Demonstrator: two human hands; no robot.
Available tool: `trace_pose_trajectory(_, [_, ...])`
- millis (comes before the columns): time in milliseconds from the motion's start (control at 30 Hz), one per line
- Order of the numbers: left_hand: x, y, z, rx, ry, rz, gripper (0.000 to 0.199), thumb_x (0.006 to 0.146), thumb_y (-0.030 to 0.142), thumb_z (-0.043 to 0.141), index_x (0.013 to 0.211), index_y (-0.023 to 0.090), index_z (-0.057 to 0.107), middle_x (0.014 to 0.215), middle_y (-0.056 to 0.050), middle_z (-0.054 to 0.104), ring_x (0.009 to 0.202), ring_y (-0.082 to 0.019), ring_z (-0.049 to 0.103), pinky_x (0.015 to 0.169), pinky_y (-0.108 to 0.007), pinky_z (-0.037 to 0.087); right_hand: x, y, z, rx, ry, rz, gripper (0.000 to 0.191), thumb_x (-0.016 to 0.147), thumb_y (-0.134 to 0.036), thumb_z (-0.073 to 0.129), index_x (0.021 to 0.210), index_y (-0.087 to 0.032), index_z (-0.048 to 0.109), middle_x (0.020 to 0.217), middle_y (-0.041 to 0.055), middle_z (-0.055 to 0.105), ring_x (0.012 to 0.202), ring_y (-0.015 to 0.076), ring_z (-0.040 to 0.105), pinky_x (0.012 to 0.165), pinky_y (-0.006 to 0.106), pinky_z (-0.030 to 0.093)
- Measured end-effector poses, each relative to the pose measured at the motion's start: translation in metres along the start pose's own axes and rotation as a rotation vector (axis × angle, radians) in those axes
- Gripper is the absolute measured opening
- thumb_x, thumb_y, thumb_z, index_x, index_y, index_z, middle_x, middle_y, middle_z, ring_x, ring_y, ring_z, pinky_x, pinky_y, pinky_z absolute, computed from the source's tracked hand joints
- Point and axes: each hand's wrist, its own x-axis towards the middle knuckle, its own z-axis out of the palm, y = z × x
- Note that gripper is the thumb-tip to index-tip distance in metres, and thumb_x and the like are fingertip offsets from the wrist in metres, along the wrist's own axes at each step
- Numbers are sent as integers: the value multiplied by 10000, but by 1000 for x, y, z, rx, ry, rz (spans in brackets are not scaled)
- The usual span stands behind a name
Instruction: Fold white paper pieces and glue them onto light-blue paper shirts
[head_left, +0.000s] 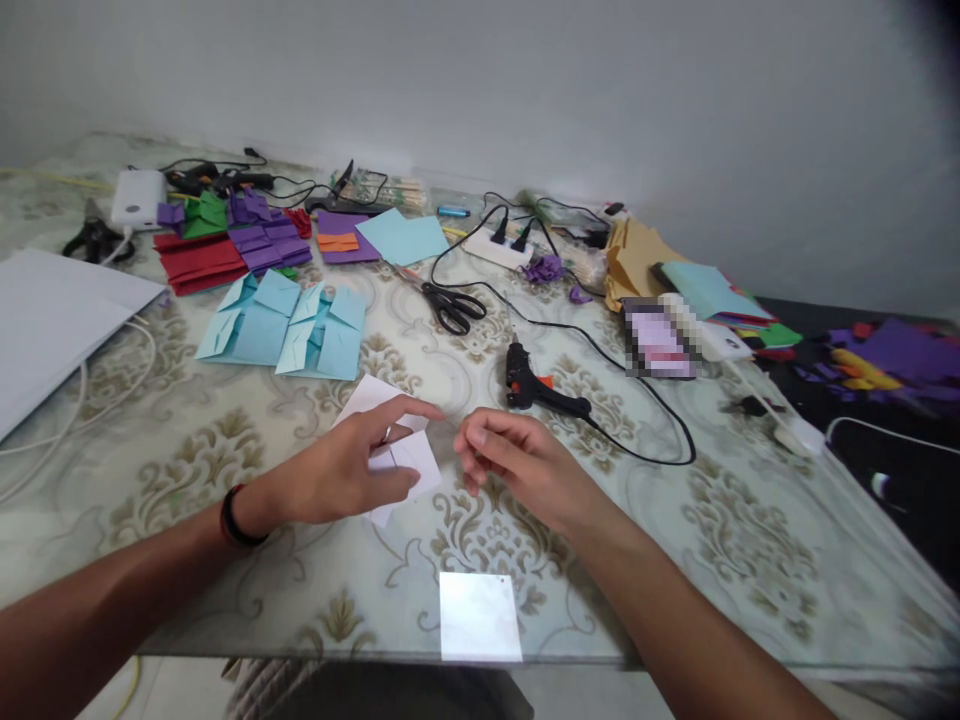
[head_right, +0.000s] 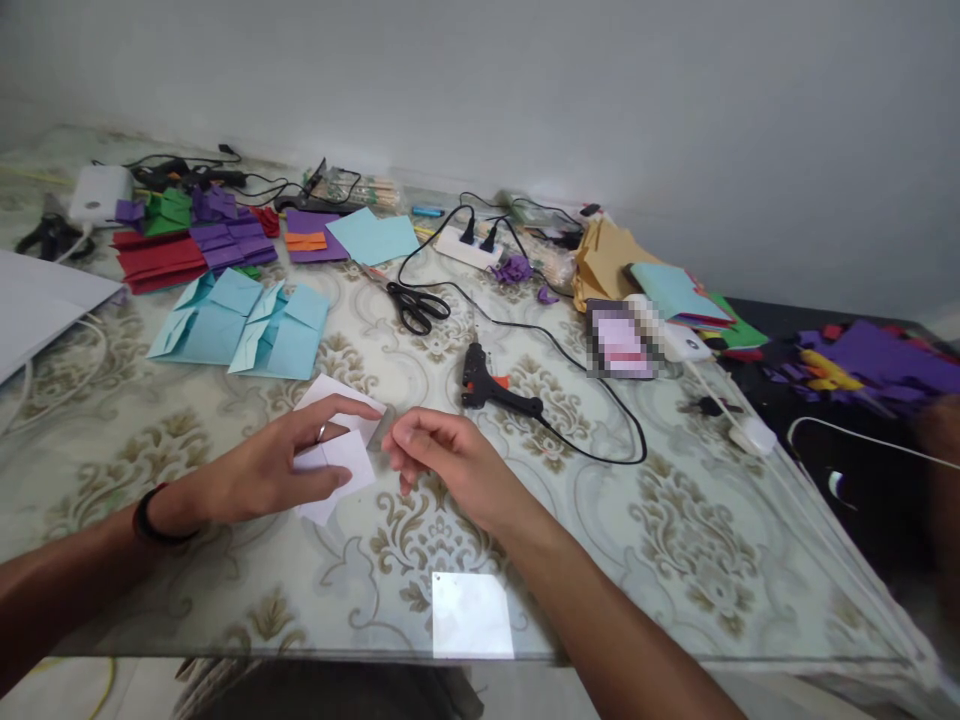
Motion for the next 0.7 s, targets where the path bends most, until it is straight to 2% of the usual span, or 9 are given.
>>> trace_pose_trajectory(67, [0, 1, -2, -66, -11, -22, 550, 876, 217, 672, 1401, 260, 513, 928, 12, 667, 743, -137, 611, 632, -236, 506, 0, 1, 0, -26, -6, -2, 277, 944, -440, 747, 860, -176, 734, 735, -4, 638, 598, 102, 557, 602, 245, 528])
trace_pose_trajectory(167, [-2, 5, -4, -124, 23, -20, 533, 891, 226, 677, 1394, 265, 507, 976, -8, 670, 767, -143, 614, 594, -216, 491, 0, -1, 1, -59, 7, 0, 290, 903, -444, 788, 817, -178, 711, 710, -15, 626, 589, 102, 545, 593, 247, 521])
trace_pose_trajectory(300, [-4, 11, -4, -69, 78, 40, 521, 908, 193, 651, 1402, 263, 498, 998, -15, 653, 802, -142, 606, 616, -211, 495, 0, -5, 4, -130, 16, 1, 322, 853, -456, 829, 777, -181, 679, 666, -30, 601, 574, 102, 545, 581, 242, 503])
trace_pose_trajectory(500, [-5, 4, 1, 58, 49, 70, 560, 925, 172, 626, 1451, 284, 470, 889, 28, 589, 738, -122, 558, 639, -217, 481, 3, -7, 8, -248, 24, 32, 399, 798, -540, 837, 764, -182, 665, 669, -25, 618, 576, 108, 552, 586, 250, 475])
trace_pose_trajectory(700, [-6, 4, 6, 116, 53, 51, 546, 923, 172, 606, 1440, 295, 480, 1080, -16, 620, 868, -140, 597, 702, -228, 524, 4, -4, 9, -282, 35, 44, 370, 799, -507, 840, 806, -184, 660, 725, -29, 600, 603, 105, 541, 596, 247, 460])
